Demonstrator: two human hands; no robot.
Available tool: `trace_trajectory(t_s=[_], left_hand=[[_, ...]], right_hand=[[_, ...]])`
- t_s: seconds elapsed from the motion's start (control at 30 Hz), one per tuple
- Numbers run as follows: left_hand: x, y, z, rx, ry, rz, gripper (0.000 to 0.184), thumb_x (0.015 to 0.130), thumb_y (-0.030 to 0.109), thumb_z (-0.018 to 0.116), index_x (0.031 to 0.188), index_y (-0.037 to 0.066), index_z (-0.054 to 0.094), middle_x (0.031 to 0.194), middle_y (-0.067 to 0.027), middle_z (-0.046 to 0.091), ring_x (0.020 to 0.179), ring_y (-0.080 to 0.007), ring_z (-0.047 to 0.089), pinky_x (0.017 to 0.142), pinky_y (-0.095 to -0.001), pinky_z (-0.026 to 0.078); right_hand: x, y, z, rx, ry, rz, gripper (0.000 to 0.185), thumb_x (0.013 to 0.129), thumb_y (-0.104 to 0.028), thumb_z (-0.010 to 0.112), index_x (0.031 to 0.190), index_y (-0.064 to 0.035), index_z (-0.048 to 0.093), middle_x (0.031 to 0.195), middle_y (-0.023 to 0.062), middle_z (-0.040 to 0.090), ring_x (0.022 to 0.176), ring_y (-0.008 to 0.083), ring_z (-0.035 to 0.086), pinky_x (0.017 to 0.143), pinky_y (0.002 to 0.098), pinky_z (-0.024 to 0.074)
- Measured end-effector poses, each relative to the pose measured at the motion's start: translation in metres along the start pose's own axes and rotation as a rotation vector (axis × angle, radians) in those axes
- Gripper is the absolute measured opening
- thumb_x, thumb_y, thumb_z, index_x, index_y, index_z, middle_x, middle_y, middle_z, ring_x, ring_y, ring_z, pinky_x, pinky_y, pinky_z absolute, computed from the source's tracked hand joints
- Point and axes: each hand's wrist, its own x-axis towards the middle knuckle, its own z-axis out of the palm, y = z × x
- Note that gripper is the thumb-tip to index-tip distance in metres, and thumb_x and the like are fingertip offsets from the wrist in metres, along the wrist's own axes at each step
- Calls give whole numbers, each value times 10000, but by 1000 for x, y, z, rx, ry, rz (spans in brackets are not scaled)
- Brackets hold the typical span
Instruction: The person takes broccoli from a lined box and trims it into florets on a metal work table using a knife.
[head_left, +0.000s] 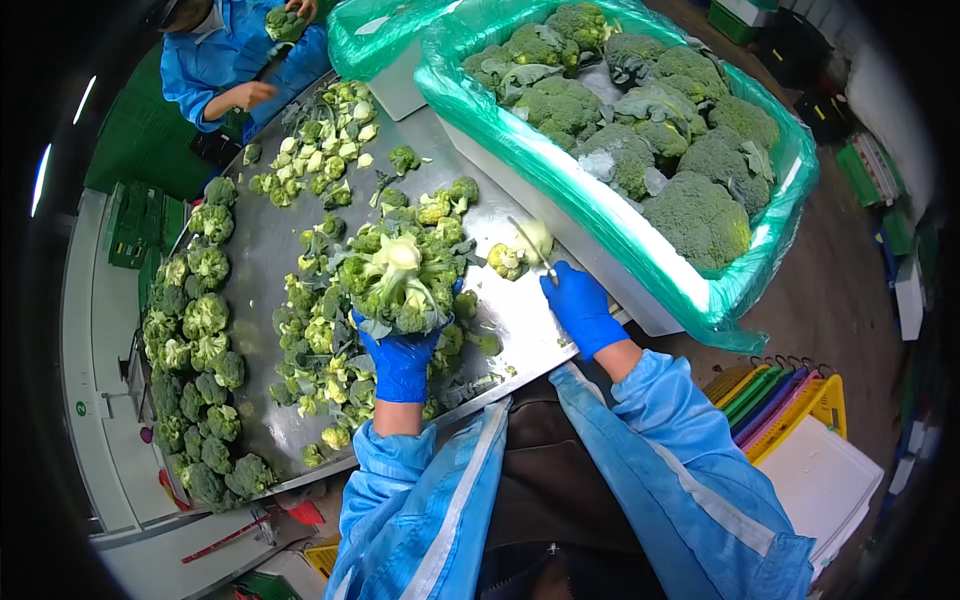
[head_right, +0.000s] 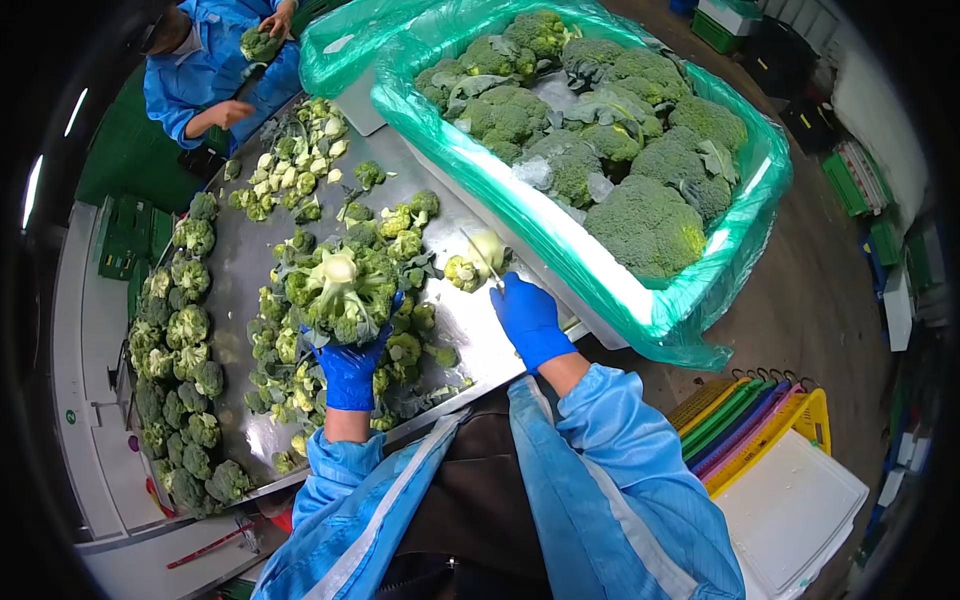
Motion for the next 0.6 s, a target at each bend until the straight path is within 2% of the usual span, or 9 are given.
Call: trace_trajectory(t_s=[0.07, 0.1, 0.17, 0.27, 0.3, 0.4, 0.47, 0.5, 0.6], left_hand=[[4, -5, -7, -64, -7, -38, 493, 870, 477, 391, 1222, 160, 529, 1215, -74, 548, 1087, -286, 533, 940, -490, 429], [2, -9, -8, 145, -42, 72, 493, 867, 469, 396, 1222, 155, 529, 1213, -78, 552, 1086, -290, 535, 945, -487, 428], [1, -12, 7, -18, -34, -51, 486, 858, 444, 411, 1221, 145, 531, 1223, -82, 553, 1096, -291, 533, 954, -484, 422], [-2, -14, 13, -67, 0, -125, 498, 847, 447, 418, 1225, 142, 526, 1233, -84, 551, 1111, -288, 525, 964, -479, 412], [-3, -16, 5, 283, -35, 85, 503, 848, 453, 414, 1231, 145, 523, 1238, -87, 547, 1120, -288, 518, 970, -478, 406], [1, -8, -29, 104, -92, 60, 505, 884, 458, 390, 1275, 146, 460, 1279, -85, 511, 1144, -264, 505, 991, -452, 395], [-14, -1, -32, 288, 32, 160, 481, 909, 430, 382, 1284, 132, 424, 1280, -78, 505, 1145, -251, 507, 992, -435, 402], [-20, 1, -46, 375, 38, 237, 426, 904, 351, 426, 1260, 119, 438, 1234, -77, 530, 1106, -235, 530, 953, -417, 429], [-40, 10, -82, 576, 112, 454, 322, 891, 182, 516, 1196, 85, 481, 1124, -75, 587, 1002, -206, 587, 849, -375, 494]], right_hand=[[-4, -6, -10, 71, 95, -15, 271, 885, -335, 558, 921, -67, 566, 662, 171, 624, 620, 358, 619, 544, 458, 470], [-8, -15, -19, 65, 85, -12, 271, 885, -335, 558, 921, -67, 566, 662, 171, 624, 620, 358, 619, 544, 458, 470], [-9, -29, -29, 140, 66, -86, 244, 886, -321, 570, 918, -79, 571, 647, 161, 620, 604, 358, 614, 538, 440, 471], [-14, -25, -18, 383, 49, -48, 212, 879, -287, 604, 973, -98, 614, 638, 108, 622, 573, 257, 628, 551, 352, 485], [-11, -21, -14, 380, 40, -53, 212, 879, -287, 604, 973, -98, 614, 638, 108, 622, 573, 257, 628, 551, 352, 485], [6, -4, 17, 391, 137, -68, 252, 882, -290, 604, 1032, -89, 629, 741, 119, 640, 639, 229, 643, 594, 334, 492], [25, -2, 43, 617, -16, 16, 247, 864, -281, 614, 1045, -113, 616, 956, 155, 629, 844, 324, 627, 714, 387, 497], [33, -9, 43, 595, 81, -105, 269, 856, -247, 636, 1088, -112, 612, 1008, 147, 616, 918, 319, 612, 773, 371, 487], [80, -16, 102, 946, 216, -221, 285, 831, -185, 678, 1105, -124, 632, 1195, 104, 581, 897, 211, 607, 800, 329, 472]])
